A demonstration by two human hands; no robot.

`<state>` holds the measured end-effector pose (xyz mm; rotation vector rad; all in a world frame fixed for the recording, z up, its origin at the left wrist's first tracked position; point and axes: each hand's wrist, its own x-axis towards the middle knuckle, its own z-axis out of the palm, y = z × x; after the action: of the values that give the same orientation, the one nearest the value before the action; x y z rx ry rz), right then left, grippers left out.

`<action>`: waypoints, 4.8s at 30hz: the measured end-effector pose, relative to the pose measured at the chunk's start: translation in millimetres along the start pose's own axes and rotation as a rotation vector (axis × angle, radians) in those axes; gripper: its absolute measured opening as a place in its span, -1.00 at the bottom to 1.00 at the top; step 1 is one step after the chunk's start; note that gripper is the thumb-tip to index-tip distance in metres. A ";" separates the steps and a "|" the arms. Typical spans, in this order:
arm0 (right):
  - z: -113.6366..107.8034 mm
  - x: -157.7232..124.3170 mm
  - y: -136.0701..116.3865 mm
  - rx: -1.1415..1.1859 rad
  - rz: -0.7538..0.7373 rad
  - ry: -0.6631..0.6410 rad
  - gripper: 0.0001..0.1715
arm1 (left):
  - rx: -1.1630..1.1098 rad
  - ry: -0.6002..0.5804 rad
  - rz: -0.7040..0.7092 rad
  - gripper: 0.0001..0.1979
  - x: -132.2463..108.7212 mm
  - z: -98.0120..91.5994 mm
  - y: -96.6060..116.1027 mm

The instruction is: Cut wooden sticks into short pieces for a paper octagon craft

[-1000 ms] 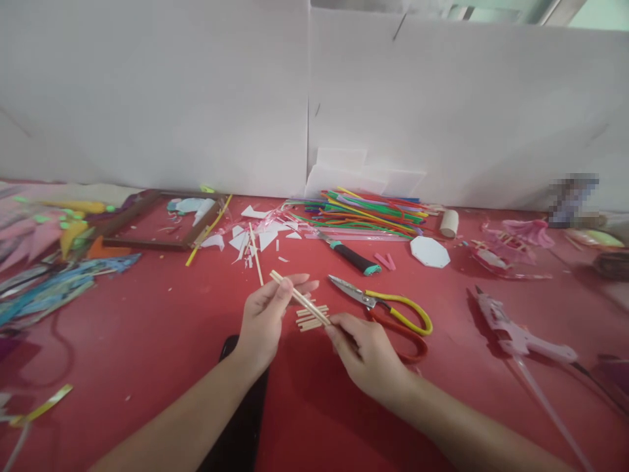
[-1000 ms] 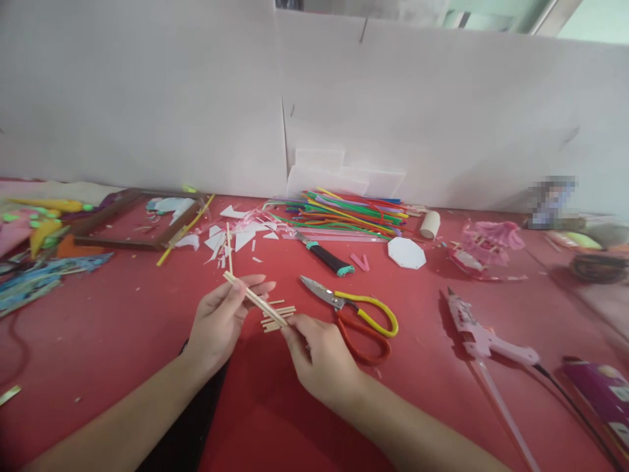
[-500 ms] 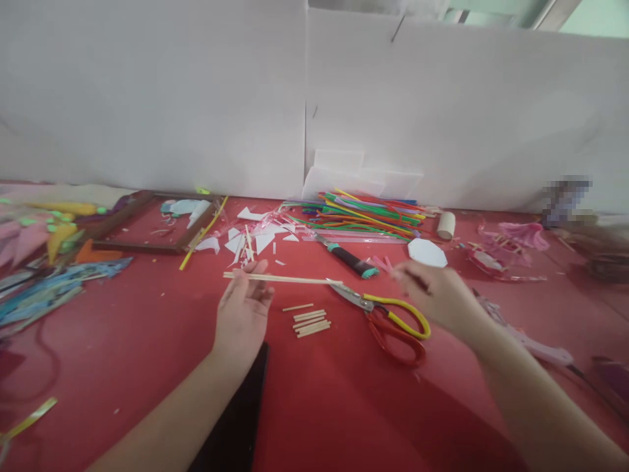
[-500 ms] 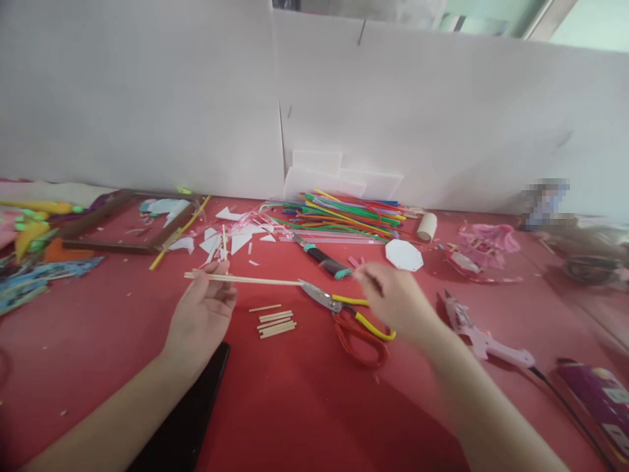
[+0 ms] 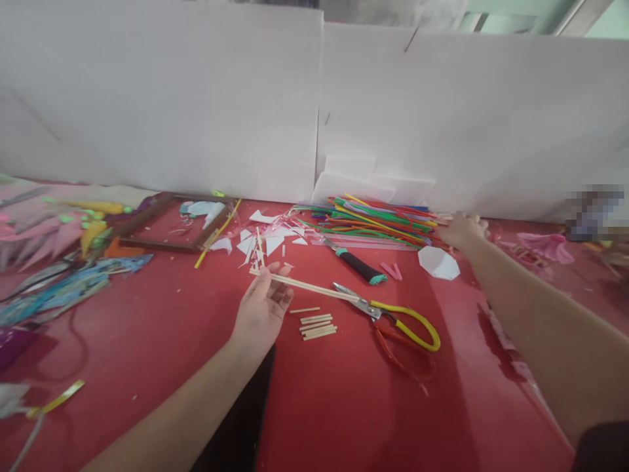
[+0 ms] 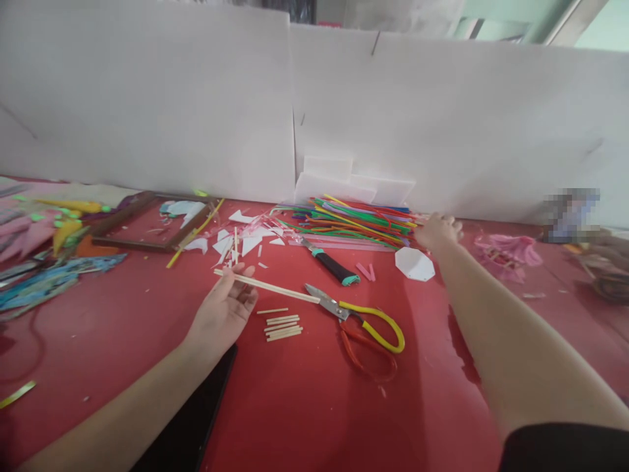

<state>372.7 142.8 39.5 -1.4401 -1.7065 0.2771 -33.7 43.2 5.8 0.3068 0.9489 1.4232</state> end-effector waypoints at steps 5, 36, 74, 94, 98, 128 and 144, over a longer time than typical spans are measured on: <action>48.7 -30.1 -65.7 0.016 0.042 -0.035 -0.80 | -0.031 0.009 -0.004 -0.83 -0.1 1.8 -0.2; 60.5 -128.1 -101.1 -0.364 0.079 0.033 -0.63 | 0.162 -0.209 -0.028 -0.84 -10.7 -0.8 -8.0; 51.1 -187.5 -129.3 -0.616 0.354 -0.627 -0.60 | 0.715 -0.796 -0.757 -0.62 -40.2 -2.6 -6.7; 47.5 -185.3 -106.7 -0.543 0.226 -0.181 -0.78 | 0.397 -0.452 -0.552 -0.71 -24.9 0.4 -8.2; 48.6 -186.9 -107.4 -0.537 0.213 -0.204 -0.78 | 0.419 -0.415 -0.546 -0.71 -23.0 1.7 -8.2; 41.5 -183.0 -109.6 -0.489 0.103 0.054 -0.79 | 0.145 -0.374 -0.176 -0.90 -25.3 4.8 -8.6; 38.1 -182.7 -84.9 -0.408 0.056 -0.323 -0.69 | 0.240 -0.459 -0.076 -0.64 -32.2 4.9 -7.4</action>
<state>279.3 -32.1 -12.7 -1.8181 -2.0723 0.2063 -20.9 13.9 15.5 0.7346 0.7402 1.1026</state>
